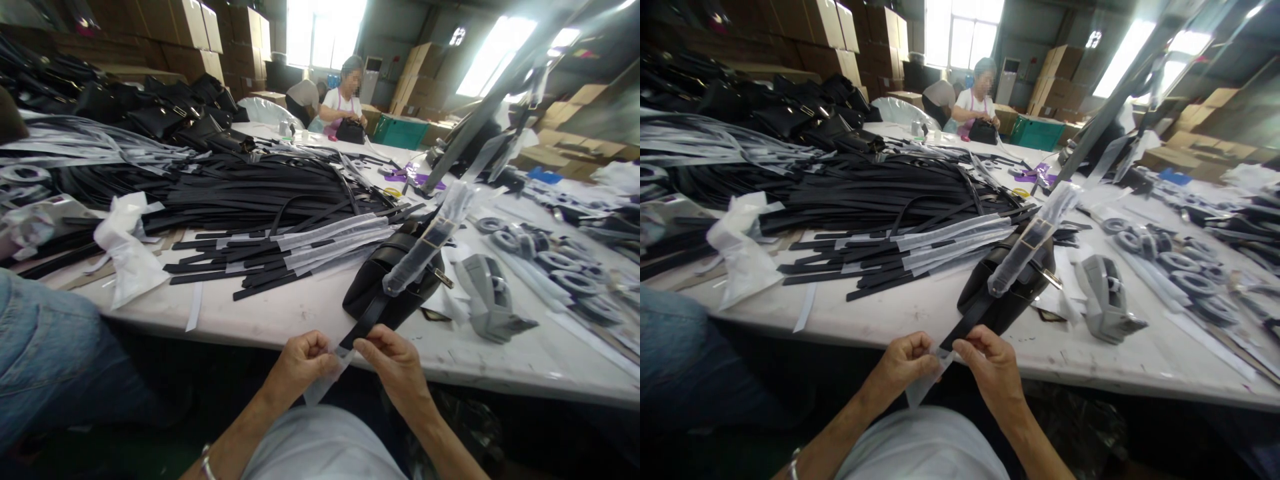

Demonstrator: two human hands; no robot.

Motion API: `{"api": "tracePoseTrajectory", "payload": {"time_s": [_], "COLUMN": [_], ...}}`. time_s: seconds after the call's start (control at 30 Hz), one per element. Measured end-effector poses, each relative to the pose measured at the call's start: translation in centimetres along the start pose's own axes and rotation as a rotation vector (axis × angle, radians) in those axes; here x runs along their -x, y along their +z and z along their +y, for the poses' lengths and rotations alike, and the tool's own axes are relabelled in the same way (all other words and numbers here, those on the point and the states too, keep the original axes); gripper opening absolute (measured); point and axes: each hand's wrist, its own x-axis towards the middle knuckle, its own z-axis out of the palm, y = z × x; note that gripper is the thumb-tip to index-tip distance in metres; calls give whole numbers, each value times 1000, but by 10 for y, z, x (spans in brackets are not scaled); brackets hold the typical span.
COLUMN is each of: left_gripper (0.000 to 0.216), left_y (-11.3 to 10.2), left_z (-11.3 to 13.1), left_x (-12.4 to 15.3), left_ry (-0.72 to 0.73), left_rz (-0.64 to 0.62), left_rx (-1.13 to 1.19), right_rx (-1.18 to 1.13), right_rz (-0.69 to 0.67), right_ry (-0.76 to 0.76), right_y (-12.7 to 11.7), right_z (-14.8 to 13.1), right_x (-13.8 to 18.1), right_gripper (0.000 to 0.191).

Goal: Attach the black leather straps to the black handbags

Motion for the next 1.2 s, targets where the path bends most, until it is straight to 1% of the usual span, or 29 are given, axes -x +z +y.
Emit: {"api": "tracePoseTrajectory", "payload": {"time_s": [0.17,0.27,0.33,0.4,0.47,0.53,0.6,0.7,0.8,0.87,0.9,1.0,1.1,1.2], "left_gripper": [33,36,38,38,35,32,29,27,23,20,20,24,30,32], "left_y": [5,13,20,28,36,43,50,60,69,73,75,78,75,66], "left_z": [4,9,13,15,18,24,34,51,64,68,69,67,63,58], "left_x": [-2,-5,-10,-18,-29,-45,-62,-84,-93,-93,-92,-92,-94,-93], "left_ry": [63,64,54,68,106,174,266,404,500,518,501,370,297,288], "left_rz": [-76,-67,-55,-61,-74,-76,-47,46,148,175,164,67,8,-8], "left_rx": [-42,-102,-110,-100,-118,-172,-265,-413,-485,-456,-412,-200,-20,31], "right_rx": [-24,-50,-104,-142,-147,-144,-149,-156,-173,-205,-227,-302,-344,-313], "right_rz": [-55,-64,-40,18,71,94,103,128,162,180,183,190,236,306], "right_ry": [24,69,132,197,241,263,270,279,278,264,254,238,216,177], "right_y": [-1,-7,-14,-22,-30,-36,-39,-39,-35,-31,-29,-22,-14,-9], "right_z": [-5,-12,-13,-10,-6,-3,-2,-4,-13,-20,-24,-32,-34,-34], "right_x": [-1,-2,-3,-4,-5,-8,-11,-16,-23,-26,-28,-34,-40,-44], "right_gripper": [26,34,43,52,56,57,55,54,56,54,52,48,47,46]}}
